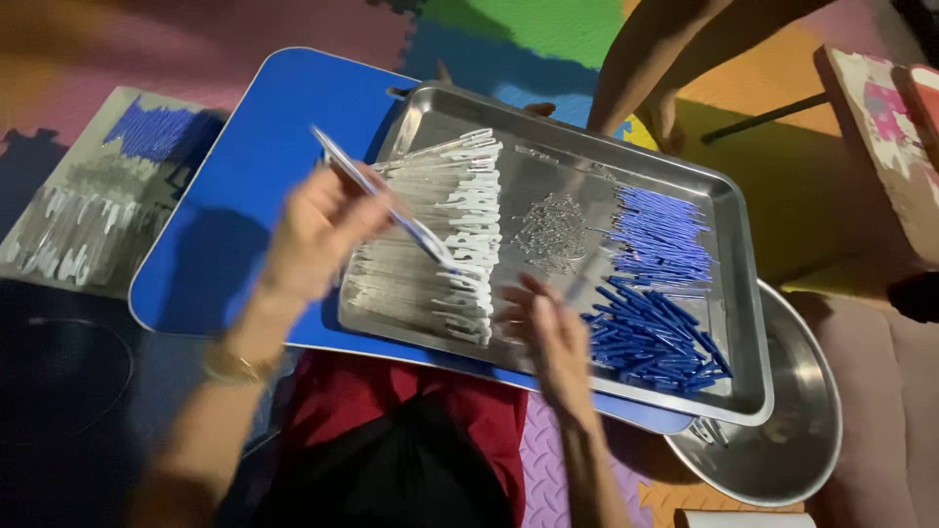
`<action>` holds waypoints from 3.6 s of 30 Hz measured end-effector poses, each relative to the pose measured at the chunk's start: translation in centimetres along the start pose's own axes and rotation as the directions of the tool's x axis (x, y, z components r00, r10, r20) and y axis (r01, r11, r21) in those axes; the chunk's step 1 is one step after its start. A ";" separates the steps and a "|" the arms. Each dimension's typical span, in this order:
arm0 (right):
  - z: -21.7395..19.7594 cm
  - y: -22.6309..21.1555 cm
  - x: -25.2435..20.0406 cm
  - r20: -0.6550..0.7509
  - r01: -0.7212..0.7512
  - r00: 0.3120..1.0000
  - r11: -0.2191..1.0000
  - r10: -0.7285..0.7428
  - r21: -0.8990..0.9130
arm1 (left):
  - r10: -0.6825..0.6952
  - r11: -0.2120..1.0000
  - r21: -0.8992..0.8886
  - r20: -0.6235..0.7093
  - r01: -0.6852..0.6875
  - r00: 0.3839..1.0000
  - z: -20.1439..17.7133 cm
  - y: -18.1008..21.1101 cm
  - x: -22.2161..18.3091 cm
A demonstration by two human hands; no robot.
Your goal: The person assembles ballpoint pens by inserting ink cartridges and springs into pen barrels, then securing them with pen caps.
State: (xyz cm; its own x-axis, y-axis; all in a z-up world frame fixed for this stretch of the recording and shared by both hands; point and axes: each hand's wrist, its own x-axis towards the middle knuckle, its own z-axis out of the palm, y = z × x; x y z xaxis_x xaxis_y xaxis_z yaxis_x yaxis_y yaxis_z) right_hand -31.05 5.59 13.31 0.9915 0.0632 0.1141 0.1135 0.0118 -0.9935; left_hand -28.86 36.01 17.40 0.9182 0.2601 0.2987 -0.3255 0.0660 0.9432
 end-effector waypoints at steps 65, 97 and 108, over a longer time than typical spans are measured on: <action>-1.7 8.1 -0.3 -0.088 0.636 0.609 0.552 -0.788 -0.539 | -0.447 0.714 -0.253 0.553 0.653 0.703 11.2 -7.3 -7.6; -7.3 -0.2 6.4 -0.102 0.010 0.995 0.999 -0.005 0.044 | -0.323 0.599 -0.019 0.909 0.801 0.264 11.0 -7.1 -6.8; -24.2 3.1 5.8 -0.320 -0.076 0.944 0.884 -0.085 -0.461 | -0.401 0.577 0.056 0.889 0.815 0.223 11.3 -7.7 -5.1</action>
State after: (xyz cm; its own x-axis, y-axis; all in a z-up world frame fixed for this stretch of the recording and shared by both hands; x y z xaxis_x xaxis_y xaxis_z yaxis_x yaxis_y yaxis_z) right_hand -23.36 -18.11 10.82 0.9464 -0.2604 0.1910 0.0545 -0.4543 -0.8892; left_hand -28.51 23.32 10.30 0.5357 -0.8245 -0.1823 0.5729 0.1963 0.7957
